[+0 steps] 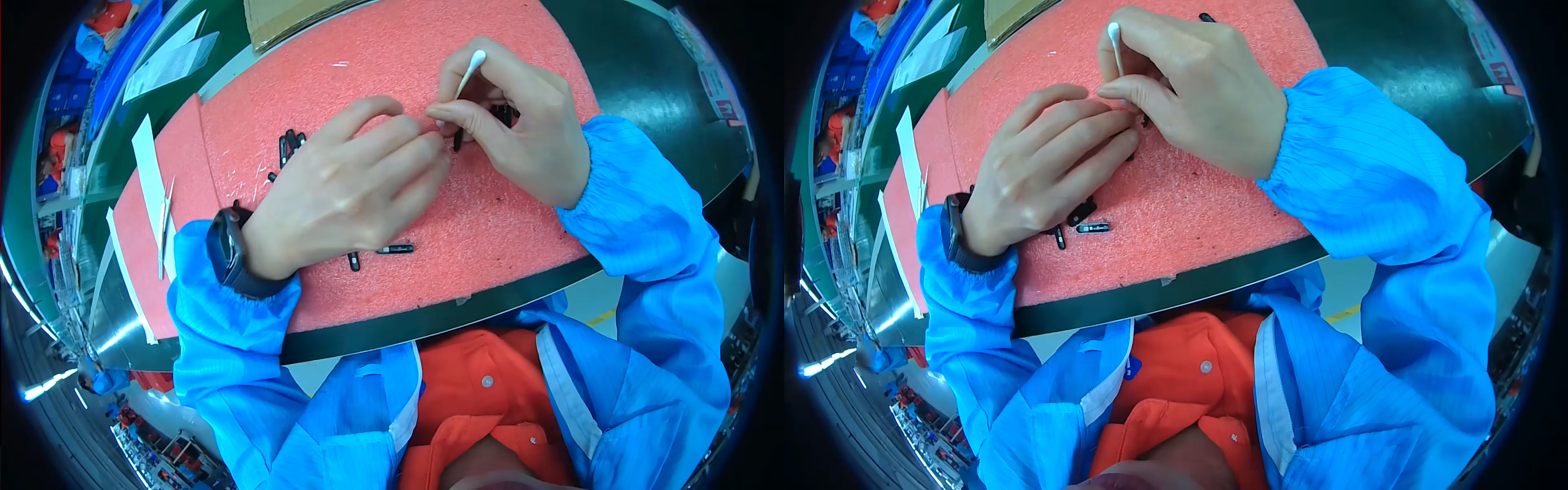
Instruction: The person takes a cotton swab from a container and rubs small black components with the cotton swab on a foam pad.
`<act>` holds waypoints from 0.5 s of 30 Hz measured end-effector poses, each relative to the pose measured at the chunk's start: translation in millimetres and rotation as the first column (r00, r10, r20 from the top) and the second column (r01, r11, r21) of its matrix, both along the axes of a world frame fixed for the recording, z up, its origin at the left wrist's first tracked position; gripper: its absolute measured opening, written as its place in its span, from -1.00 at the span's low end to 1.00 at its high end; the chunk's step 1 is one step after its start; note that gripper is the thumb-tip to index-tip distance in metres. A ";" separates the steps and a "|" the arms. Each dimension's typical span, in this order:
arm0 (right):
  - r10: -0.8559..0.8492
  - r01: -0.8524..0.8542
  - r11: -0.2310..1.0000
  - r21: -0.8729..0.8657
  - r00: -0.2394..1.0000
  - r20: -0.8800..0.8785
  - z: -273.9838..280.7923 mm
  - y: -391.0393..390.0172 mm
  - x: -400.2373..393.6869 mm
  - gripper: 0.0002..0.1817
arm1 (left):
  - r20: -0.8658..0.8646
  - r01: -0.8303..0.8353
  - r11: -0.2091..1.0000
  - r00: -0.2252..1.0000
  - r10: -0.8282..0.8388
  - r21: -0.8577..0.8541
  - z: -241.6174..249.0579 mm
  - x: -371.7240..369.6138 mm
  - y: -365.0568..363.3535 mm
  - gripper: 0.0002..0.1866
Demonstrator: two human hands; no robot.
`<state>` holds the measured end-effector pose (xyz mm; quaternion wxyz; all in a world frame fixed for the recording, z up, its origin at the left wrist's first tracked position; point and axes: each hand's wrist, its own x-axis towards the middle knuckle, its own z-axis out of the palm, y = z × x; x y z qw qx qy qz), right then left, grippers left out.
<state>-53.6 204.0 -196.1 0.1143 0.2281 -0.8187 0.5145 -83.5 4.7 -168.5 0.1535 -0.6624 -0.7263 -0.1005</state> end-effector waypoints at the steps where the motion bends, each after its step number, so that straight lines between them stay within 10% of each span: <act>1: -0.006 0.008 0.999 -0.037 0.999 0.036 -0.6 0.6 -0.1 -0.88 | 0.053 -0.026 1.000 0.998 0.026 0.013 2.1 0.3 -2.9 -0.65; 15: 0.133 -0.133 0.991 0.014 0.991 0.021 -1.0 4.4 -6.7 -0.86 | 0.256 -0.224 0.956 0.929 0.268 -0.189 -2.8 15.1 -25.9 -0.50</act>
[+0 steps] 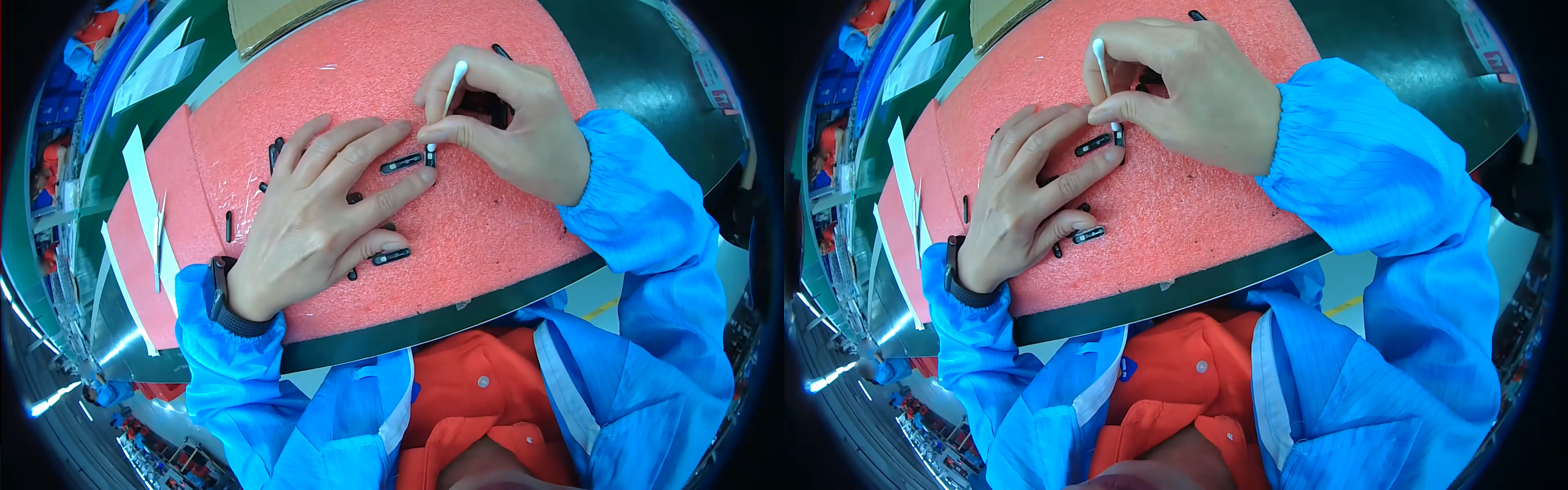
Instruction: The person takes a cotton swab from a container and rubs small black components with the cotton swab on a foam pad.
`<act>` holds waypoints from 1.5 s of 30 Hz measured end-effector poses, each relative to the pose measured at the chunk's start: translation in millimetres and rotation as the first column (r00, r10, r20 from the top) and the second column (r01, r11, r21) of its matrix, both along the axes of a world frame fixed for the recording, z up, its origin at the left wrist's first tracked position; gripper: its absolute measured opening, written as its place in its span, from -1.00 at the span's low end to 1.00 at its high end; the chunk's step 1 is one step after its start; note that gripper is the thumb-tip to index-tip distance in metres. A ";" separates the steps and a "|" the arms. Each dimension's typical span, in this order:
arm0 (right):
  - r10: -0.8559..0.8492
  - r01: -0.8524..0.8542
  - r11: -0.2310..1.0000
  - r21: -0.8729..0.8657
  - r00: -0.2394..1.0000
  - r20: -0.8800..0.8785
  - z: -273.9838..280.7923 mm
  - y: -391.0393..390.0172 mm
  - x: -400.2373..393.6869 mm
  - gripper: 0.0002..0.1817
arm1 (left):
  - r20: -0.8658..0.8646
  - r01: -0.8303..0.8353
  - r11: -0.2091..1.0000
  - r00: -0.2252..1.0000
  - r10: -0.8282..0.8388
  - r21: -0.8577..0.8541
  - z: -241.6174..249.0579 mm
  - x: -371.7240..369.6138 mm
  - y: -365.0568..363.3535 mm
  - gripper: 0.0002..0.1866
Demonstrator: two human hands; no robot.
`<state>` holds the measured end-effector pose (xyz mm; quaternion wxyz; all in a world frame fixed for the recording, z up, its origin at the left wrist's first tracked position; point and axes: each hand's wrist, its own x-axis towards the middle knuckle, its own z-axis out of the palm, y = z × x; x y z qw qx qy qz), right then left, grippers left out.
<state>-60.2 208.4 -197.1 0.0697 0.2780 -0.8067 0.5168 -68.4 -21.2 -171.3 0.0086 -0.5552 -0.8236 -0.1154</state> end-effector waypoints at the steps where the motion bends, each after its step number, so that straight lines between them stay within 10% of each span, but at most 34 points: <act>1: 0.008 -0.008 1.000 0.013 1.000 -0.005 -0.7 0.2 -0.3 -0.86 | 0.003 -0.003 1.000 1.000 0.003 -0.003 -0.7 0.1 0.1 -0.49; 30: 0.013 0.042 0.990 0.134 0.922 -0.386 3.8 -3.0 5.8 -0.82 | 0.001 -0.092 0.984 0.996 0.092 0.154 6.5 -0.1 -12.8 -0.58; 45: 0.031 -0.031 1.000 -0.001 0.998 -0.064 2.5 -8.2 -0.4 -0.86 | 0.017 -0.002 1.000 1.000 0.002 0.011 -3.4 3.6 -4.9 -0.40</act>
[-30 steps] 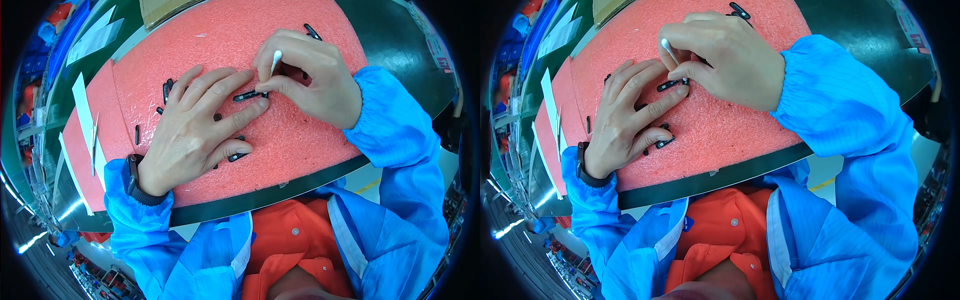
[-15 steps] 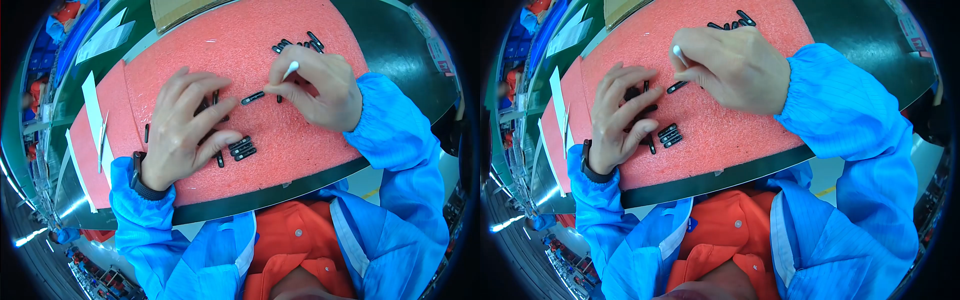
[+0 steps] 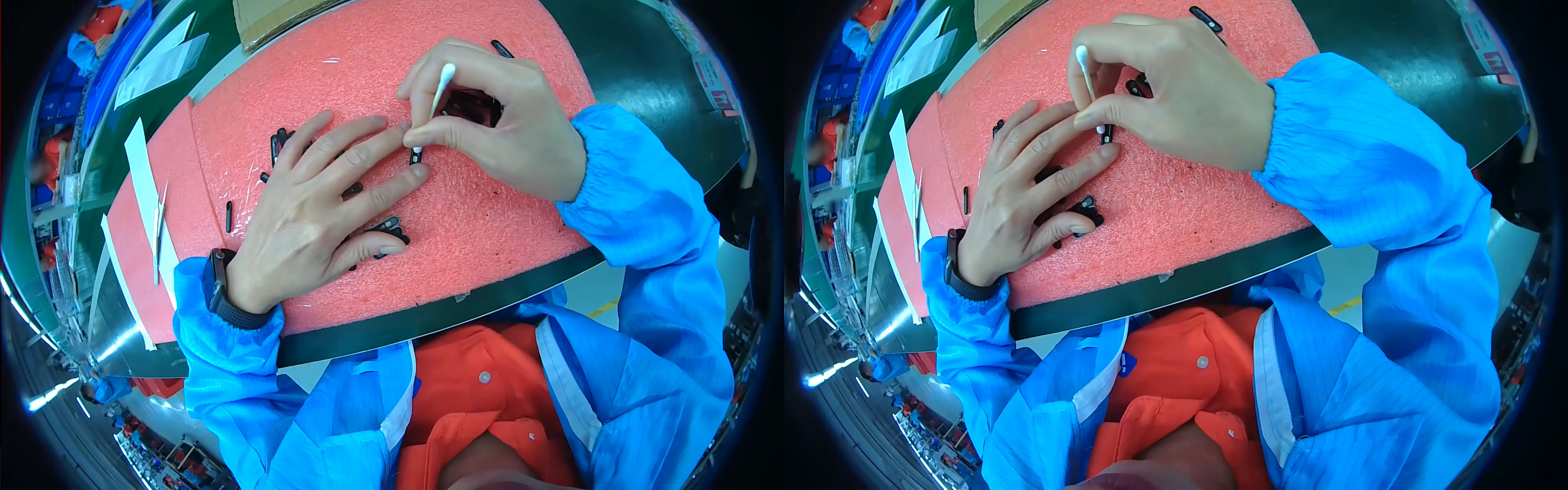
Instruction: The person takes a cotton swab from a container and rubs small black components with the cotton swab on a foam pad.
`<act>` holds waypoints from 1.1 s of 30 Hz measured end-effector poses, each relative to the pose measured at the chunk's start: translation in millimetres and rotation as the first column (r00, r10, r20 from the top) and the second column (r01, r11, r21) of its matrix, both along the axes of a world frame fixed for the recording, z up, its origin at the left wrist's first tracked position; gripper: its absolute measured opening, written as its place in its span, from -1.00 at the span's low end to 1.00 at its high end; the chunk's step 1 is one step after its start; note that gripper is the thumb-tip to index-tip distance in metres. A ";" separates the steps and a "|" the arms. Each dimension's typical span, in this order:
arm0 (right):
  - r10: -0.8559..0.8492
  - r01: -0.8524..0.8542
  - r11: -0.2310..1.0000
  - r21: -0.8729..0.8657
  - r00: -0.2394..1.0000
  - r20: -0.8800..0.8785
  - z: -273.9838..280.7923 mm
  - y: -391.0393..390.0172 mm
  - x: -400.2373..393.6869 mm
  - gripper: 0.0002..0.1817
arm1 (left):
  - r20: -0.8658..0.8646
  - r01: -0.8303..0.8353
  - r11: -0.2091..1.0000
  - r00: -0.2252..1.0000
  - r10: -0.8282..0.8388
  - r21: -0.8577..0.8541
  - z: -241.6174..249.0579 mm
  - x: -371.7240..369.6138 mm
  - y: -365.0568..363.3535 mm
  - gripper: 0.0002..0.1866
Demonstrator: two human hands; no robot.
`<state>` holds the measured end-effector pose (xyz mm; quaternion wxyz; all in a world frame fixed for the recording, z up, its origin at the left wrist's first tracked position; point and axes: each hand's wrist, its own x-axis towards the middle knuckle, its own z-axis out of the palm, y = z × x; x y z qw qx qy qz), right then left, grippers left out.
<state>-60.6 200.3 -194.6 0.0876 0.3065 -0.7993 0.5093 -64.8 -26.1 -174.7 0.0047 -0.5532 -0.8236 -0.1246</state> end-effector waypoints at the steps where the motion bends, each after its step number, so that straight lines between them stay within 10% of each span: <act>1: 0.009 -0.009 1.000 0.015 0.999 0.043 -1.0 -0.2 -0.3 -0.86 | 0.005 -0.006 1.000 1.000 0.006 -0.009 0.6 0.5 -0.1 -0.39; 26: 0.062 -0.050 0.998 0.048 0.955 -0.290 1.0 -7.5 4.5 -0.84 | 0.064 0.024 1.000 0.998 -0.025 0.017 10.1 -7.3 -18.2 -0.35; 33: -0.116 0.129 0.988 0.081 0.982 -0.151 1.0 -4.0 5.9 -0.84 | 0.034 -0.119 0.975 0.991 0.128 -0.187 18.3 -7.6 -53.6 -0.16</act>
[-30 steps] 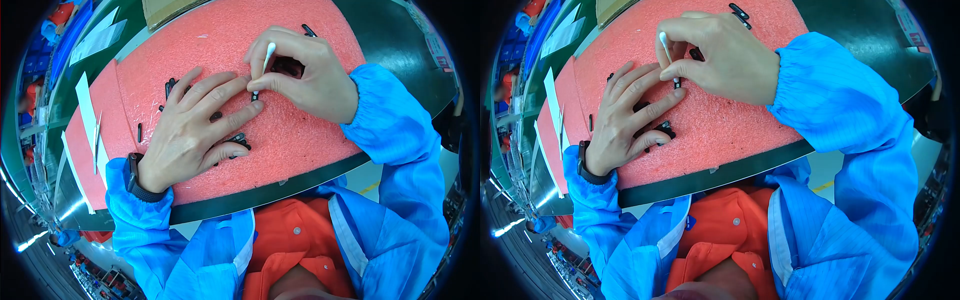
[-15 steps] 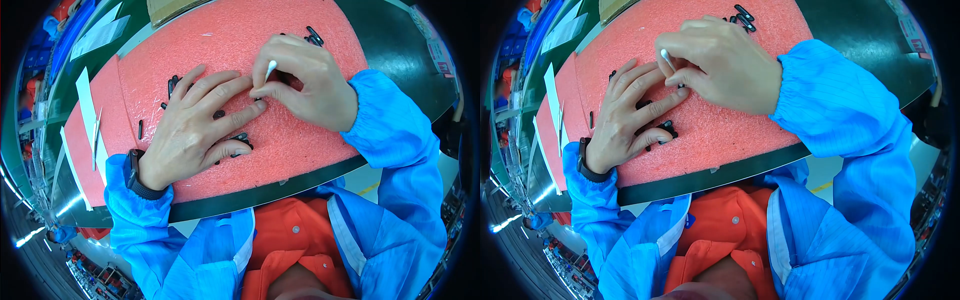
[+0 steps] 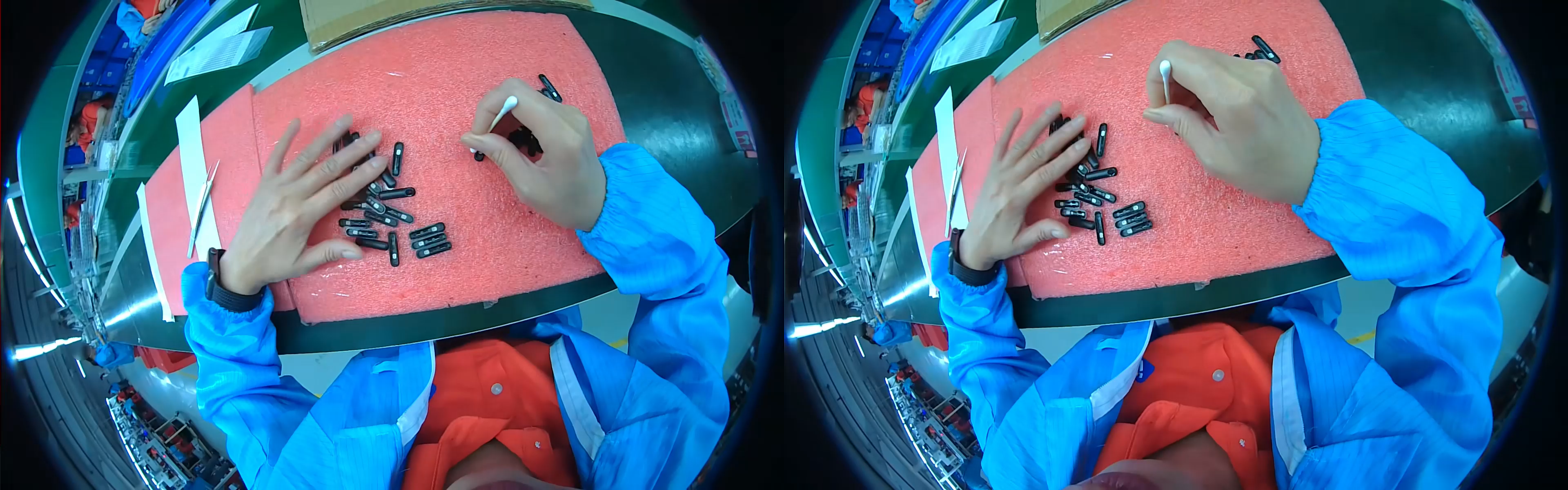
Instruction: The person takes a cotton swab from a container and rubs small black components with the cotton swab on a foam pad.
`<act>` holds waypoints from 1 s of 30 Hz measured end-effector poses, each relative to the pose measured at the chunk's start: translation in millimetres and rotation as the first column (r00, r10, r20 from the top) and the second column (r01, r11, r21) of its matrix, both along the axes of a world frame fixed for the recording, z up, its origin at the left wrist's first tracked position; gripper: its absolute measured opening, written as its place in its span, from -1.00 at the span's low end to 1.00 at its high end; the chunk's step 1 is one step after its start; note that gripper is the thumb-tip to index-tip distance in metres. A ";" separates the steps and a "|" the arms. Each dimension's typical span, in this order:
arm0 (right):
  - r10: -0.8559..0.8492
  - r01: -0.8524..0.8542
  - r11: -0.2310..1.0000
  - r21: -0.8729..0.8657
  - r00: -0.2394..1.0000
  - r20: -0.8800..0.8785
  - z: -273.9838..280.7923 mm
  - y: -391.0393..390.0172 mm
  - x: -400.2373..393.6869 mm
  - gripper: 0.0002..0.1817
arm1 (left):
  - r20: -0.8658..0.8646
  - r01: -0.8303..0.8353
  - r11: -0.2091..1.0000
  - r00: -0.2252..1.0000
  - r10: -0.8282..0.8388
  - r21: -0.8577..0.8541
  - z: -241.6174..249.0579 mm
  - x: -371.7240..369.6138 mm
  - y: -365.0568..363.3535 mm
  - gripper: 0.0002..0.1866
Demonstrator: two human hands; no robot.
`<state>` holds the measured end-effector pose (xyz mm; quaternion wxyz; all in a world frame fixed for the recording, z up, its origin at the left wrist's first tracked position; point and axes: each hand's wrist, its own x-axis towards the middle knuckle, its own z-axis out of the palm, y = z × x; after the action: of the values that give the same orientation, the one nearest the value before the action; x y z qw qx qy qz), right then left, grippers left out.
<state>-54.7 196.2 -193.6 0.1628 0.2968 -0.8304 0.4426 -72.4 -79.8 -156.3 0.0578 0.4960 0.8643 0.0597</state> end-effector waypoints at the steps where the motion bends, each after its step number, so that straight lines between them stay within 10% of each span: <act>1: -0.004 0.004 1.000 0.004 1.000 -0.003 -0.2 0.3 -0.6 -0.84 | 0.030 -0.012 1.000 0.999 0.013 -0.018 -3.4 0.6 0.8 -0.11; 21: -0.153 0.153 0.988 0.016 0.988 0.006 -1.0 6.2 -2.0 -0.86 | -0.106 0.033 0.971 0.994 -0.008 0.235 -16.5 14.1 65.9 -0.45; 24: -0.099 0.116 0.990 -0.078 0.974 0.202 6.4 7.6 1.0 -0.86 | -0.035 0.070 0.970 0.997 -0.064 0.233 -16.6 17.5 66.7 -0.45; 30: 0.035 -0.030 0.995 -0.098 0.998 0.050 -1.9 13.9 -6.4 -0.85 | 0.007 0.102 0.962 0.994 -0.107 0.253 -14.1 15.9 65.7 -0.45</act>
<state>-61.1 210.1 -195.6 0.1482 0.2904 -0.8069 0.4925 -56.5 -14.1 -170.4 0.0059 0.5435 0.8218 0.1712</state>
